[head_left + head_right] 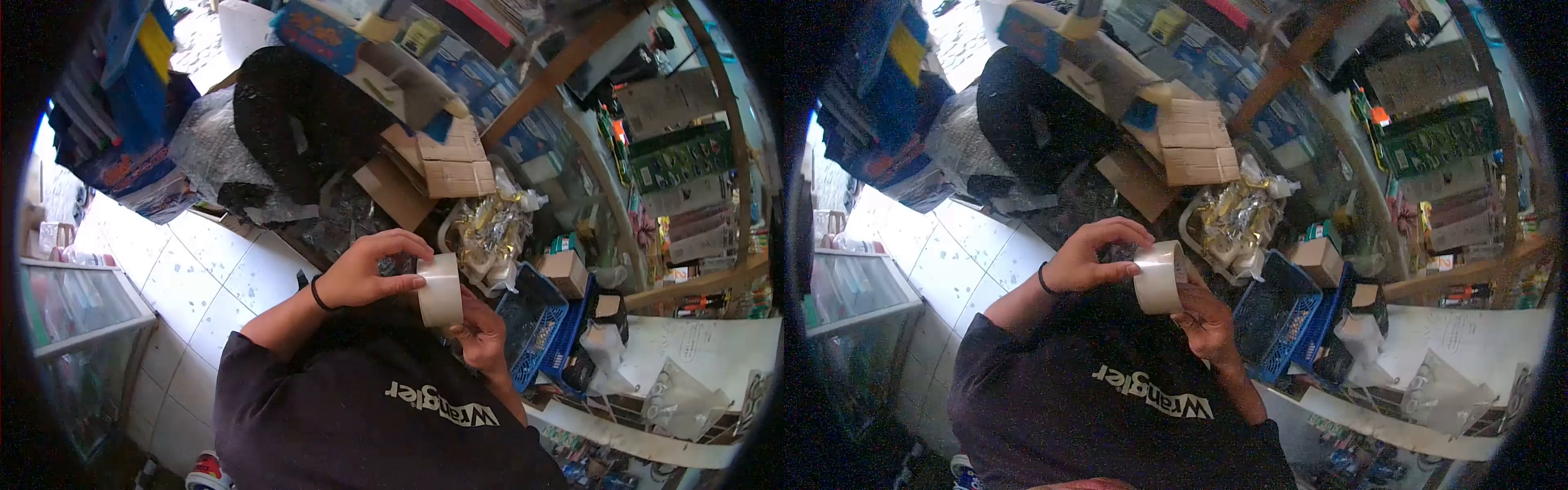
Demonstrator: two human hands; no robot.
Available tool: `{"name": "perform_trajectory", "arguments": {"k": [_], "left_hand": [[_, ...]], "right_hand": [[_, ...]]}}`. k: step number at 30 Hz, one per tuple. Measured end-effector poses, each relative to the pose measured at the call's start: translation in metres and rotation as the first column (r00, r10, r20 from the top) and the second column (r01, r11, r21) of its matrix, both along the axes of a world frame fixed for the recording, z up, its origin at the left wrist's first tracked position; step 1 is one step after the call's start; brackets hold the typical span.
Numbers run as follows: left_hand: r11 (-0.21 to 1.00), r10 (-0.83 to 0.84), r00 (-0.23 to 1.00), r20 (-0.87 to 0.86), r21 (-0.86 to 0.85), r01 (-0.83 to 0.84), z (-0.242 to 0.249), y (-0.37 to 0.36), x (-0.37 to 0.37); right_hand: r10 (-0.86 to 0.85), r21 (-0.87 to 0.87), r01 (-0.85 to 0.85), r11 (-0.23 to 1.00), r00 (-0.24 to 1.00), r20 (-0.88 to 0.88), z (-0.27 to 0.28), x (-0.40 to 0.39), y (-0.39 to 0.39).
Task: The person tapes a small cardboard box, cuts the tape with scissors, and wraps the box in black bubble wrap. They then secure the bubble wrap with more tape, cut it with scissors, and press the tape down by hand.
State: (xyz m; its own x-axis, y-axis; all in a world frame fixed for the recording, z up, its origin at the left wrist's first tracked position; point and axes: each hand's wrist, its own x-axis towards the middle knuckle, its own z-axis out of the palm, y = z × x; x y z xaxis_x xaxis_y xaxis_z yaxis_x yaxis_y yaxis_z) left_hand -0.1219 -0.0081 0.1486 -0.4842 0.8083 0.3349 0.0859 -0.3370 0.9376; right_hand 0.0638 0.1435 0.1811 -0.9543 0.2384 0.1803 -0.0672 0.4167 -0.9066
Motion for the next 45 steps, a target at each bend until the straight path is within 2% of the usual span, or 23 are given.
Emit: {"name": "perform_trajectory", "arguments": {"k": [3, 6, 9, 12, 16, 19, 26, 31, 39, 45], "left_hand": [[0.992, -0.077, 0.996, -0.040, -0.101, 0.073, 0.008, 0.011, 0.002], [0.986, -0.127, 0.986, -0.106, -0.121, 0.114, 0.006, 0.022, 0.007], [0.990, -0.031, 0.987, -0.156, -0.139, 0.009, 0.013, 0.028, 0.024], [0.991, 0.073, 0.996, -0.057, -0.109, -0.079, 0.013, 0.029, 0.048], [0.974, 0.203, 0.962, -0.183, -0.058, -0.217, 0.017, 0.019, 0.065], [0.939, 0.258, 0.959, -0.121, -0.203, -0.278, 0.028, 0.007, 0.080], [0.864, 0.434, 0.879, -0.198, -0.186, -0.468, 0.016, -0.024, 0.094], [0.833, 0.519, 0.848, -0.103, -0.162, -0.529, 0.014, -0.049, 0.089], [0.862, 0.457, 0.884, -0.098, -0.194, -0.467, 0.010, -0.057, 0.062], [0.917, 0.359, 0.933, -0.009, -0.181, -0.355, 0.003, -0.035, 0.044]], "right_hand": [[0.028, 0.081, -0.029, 0.996, 0.999, 0.017, 0.002, 0.013, 0.013], [0.035, 0.011, -0.035, 0.999, 0.999, -0.013, -0.004, 0.028, 0.025], [0.032, 0.002, -0.032, 0.999, 0.999, -0.004, -0.004, 0.035, 0.031], [0.082, 0.006, -0.083, 0.997, 0.996, 0.023, 0.001, 0.041, 0.040], [0.191, -0.027, -0.191, 0.981, 0.982, -0.015, -0.005, 0.043, 0.045], [0.231, -0.042, -0.232, 0.972, 0.973, -0.020, -0.002, 0.042, 0.037], [0.351, -0.064, -0.351, 0.934, 0.936, -0.018, -0.010, 0.030, 0.019], [0.412, -0.057, -0.412, 0.910, 0.911, 0.003, -0.009, 0.010, -0.003], [0.375, -0.077, -0.375, 0.924, 0.927, -0.013, -0.016, -0.004, -0.017], [0.205, -0.083, -0.202, 0.976, 0.978, 0.029, -0.016, 0.007, -0.023]]}}
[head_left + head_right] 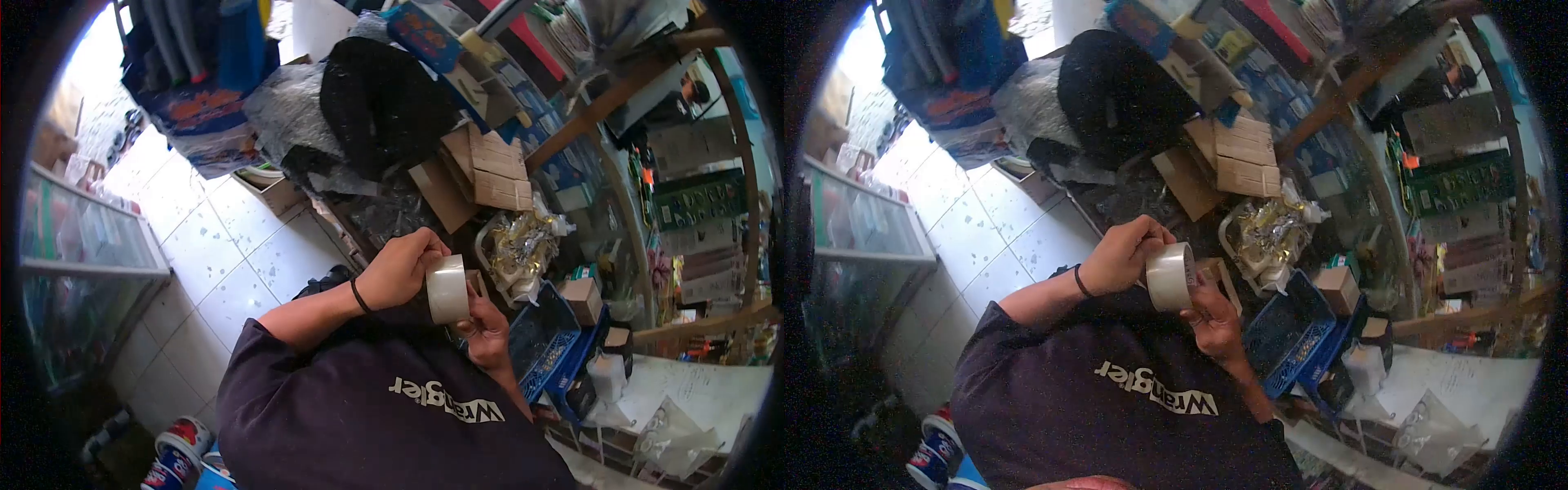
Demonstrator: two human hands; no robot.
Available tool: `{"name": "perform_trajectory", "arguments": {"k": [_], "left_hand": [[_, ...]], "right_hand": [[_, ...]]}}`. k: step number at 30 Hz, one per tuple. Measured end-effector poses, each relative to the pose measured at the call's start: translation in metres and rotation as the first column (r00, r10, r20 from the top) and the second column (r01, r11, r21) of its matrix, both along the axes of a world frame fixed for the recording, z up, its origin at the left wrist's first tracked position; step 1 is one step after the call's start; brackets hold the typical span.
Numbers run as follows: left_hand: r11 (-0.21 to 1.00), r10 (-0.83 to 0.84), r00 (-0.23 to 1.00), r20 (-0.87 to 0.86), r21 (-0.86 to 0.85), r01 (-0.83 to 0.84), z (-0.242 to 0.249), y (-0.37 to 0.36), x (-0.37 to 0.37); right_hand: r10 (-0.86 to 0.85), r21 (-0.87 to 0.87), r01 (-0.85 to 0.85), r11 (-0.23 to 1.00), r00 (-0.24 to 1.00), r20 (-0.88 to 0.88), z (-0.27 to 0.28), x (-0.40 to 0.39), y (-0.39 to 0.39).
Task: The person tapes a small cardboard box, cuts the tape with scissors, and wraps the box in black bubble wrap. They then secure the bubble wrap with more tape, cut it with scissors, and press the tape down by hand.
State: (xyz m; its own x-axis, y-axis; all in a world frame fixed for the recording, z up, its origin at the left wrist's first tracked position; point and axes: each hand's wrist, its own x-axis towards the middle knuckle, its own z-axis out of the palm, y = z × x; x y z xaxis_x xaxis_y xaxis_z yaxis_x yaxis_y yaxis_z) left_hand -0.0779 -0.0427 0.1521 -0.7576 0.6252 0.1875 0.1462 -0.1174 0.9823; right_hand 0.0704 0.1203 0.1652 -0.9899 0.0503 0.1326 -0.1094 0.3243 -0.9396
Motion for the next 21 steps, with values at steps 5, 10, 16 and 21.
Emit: {"name": "perform_trajectory", "arguments": {"k": [5, 10, 16, 21], "left_hand": [[0.993, -0.112, 0.992, 0.052, -0.021, 0.113, -0.009, 0.015, -0.010], [0.975, -0.206, 0.978, -0.015, -0.082, 0.204, -0.014, 0.024, -0.018], [0.903, -0.413, 0.908, -0.067, -0.159, 0.399, -0.004, 0.026, -0.032], [0.858, -0.513, 0.818, -0.260, -0.187, 0.479, 0.002, 0.017, -0.037]], "right_hand": [[-0.126, -0.015, 0.127, 0.992, 0.992, 0.025, 0.002, 0.006, -0.013], [-0.194, -0.013, 0.195, 0.981, 0.980, 0.053, -0.009, 0.015, -0.014], [-0.146, 0.169, 0.115, 0.979, 0.972, 0.186, 0.012, 0.017, -0.014], [-0.339, -0.071, 0.361, 0.930, 0.915, 0.219, 0.021, -0.004, -0.020]]}}
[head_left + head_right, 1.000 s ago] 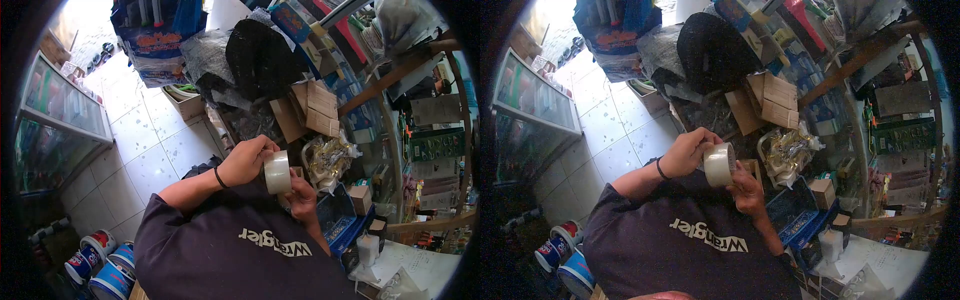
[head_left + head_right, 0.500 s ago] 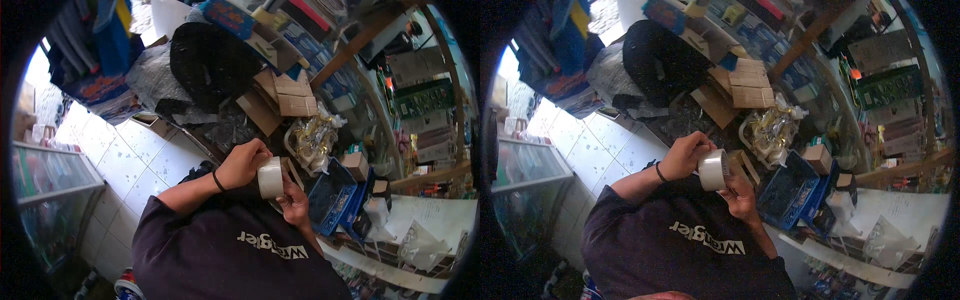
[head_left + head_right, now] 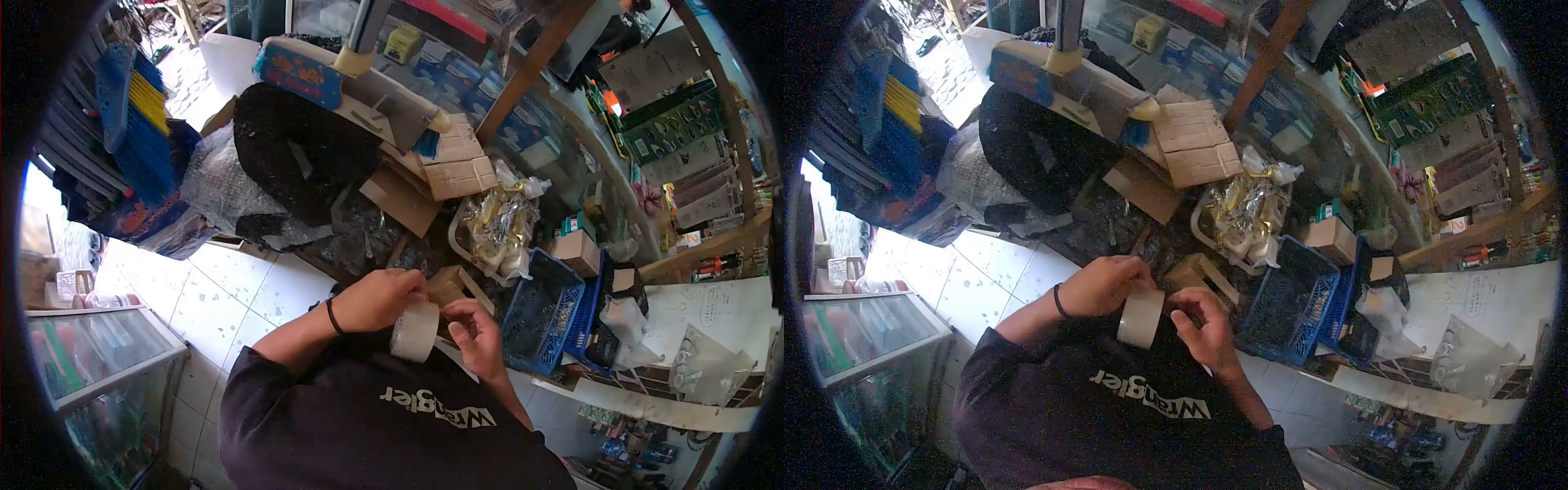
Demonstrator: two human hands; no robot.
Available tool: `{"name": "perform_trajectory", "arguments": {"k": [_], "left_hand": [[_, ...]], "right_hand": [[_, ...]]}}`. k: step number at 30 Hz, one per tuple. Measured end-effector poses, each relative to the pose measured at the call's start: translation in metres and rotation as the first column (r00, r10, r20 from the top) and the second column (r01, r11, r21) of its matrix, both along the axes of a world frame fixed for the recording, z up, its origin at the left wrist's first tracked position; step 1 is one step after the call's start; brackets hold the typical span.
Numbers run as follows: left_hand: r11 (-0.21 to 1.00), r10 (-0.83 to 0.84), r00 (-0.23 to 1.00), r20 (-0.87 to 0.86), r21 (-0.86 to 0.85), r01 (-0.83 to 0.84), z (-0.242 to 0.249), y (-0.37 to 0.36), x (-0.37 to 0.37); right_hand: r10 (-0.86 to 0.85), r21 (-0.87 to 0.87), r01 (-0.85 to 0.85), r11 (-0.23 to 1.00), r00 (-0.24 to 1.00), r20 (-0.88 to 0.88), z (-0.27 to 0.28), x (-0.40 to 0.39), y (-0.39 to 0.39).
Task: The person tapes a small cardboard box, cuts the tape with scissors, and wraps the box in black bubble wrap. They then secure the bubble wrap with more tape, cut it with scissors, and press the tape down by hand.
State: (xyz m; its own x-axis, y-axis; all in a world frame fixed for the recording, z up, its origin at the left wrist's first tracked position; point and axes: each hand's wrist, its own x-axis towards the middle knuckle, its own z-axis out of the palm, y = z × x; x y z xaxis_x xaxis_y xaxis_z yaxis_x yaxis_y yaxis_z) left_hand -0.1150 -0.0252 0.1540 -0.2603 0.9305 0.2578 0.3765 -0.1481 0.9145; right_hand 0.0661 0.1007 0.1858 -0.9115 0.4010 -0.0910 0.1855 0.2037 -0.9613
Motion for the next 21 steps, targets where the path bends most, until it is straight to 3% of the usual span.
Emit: {"name": "perform_trajectory", "arguments": {"k": [1, 2, 5, 11, 14, 21], "left_hand": [[1.000, -0.008, 0.999, -0.034, -0.007, 0.008, 0.003, -0.002, -0.003], [1.000, -0.015, 0.998, -0.068, -0.015, 0.015, 0.008, -0.004, -0.005], [0.999, -0.035, 0.989, -0.142, 0.002, 0.035, 0.024, -0.013, -0.011], [0.998, 0.015, 0.987, -0.162, 0.062, -0.005, 0.026, -0.030, -0.015], [0.998, 0.044, 0.986, -0.159, 0.041, -0.038, 0.027, -0.037, -0.017], [0.999, 0.029, 0.992, -0.125, 0.027, -0.025, 0.035, -0.040, -0.015]], "right_hand": [[-0.036, 0.044, 0.035, 0.998, 0.999, 0.016, 0.004, -0.008, 0.000], [0.046, 0.192, -0.051, 0.980, 0.999, 0.030, 0.013, -0.018, 0.001], [0.206, 0.385, -0.224, 0.895, 0.975, 0.087, 0.030, -0.042, 0.003], [0.312, 0.450, -0.340, 0.826, 0.940, 0.138, 0.046, -0.065, -0.008], [0.354, 0.652, -0.337, 0.680, 0.929, 0.110, 0.041, -0.069, -0.013], [0.342, 0.591, -0.345, 0.729, 0.932, 0.122, 0.045, -0.067, -0.013]]}}
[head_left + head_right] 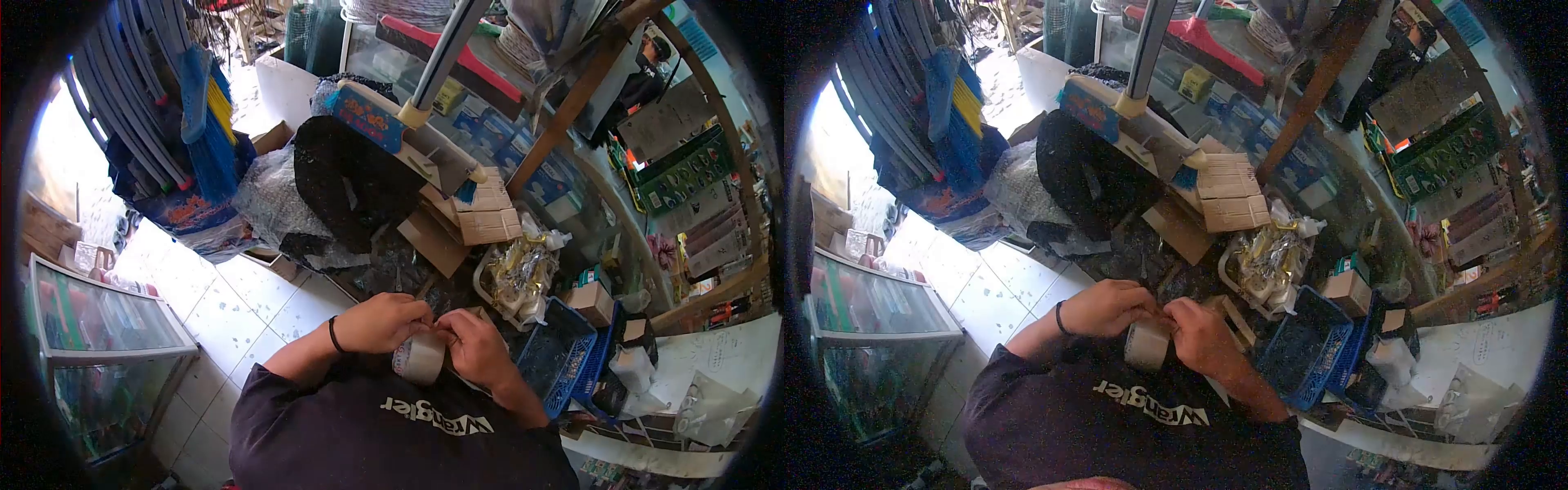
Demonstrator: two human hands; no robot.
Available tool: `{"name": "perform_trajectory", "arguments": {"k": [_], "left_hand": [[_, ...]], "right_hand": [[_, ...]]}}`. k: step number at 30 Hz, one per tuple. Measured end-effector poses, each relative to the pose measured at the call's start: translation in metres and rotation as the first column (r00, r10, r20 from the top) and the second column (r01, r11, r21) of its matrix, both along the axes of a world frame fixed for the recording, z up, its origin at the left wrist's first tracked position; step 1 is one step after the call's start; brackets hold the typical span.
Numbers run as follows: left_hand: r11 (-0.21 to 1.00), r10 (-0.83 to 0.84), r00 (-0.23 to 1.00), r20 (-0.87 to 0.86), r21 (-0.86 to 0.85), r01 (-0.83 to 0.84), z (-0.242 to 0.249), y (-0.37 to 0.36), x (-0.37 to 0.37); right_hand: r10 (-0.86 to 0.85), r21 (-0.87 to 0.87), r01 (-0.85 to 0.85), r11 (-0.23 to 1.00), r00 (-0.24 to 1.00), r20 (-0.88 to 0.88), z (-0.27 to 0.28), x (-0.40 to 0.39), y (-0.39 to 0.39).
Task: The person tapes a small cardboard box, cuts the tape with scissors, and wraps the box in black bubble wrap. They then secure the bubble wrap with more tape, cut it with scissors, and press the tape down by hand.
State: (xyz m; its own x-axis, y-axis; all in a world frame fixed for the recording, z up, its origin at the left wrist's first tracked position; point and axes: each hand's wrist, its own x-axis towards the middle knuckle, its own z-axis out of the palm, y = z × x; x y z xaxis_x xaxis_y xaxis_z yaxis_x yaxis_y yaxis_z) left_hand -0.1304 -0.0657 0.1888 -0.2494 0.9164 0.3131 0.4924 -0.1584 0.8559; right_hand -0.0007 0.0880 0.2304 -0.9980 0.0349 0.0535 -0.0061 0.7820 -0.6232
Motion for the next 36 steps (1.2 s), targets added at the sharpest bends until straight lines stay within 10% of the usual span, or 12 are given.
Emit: {"name": "perform_trajectory", "arguments": {"k": [36], "left_hand": [[0.992, -0.010, 0.994, 0.110, -0.121, 0.023, 0.020, 0.024, 0.017]], "right_hand": [[-0.105, -0.073, 0.104, 0.992, 0.994, -0.011, 0.009, 0.020, 0.010]]}}
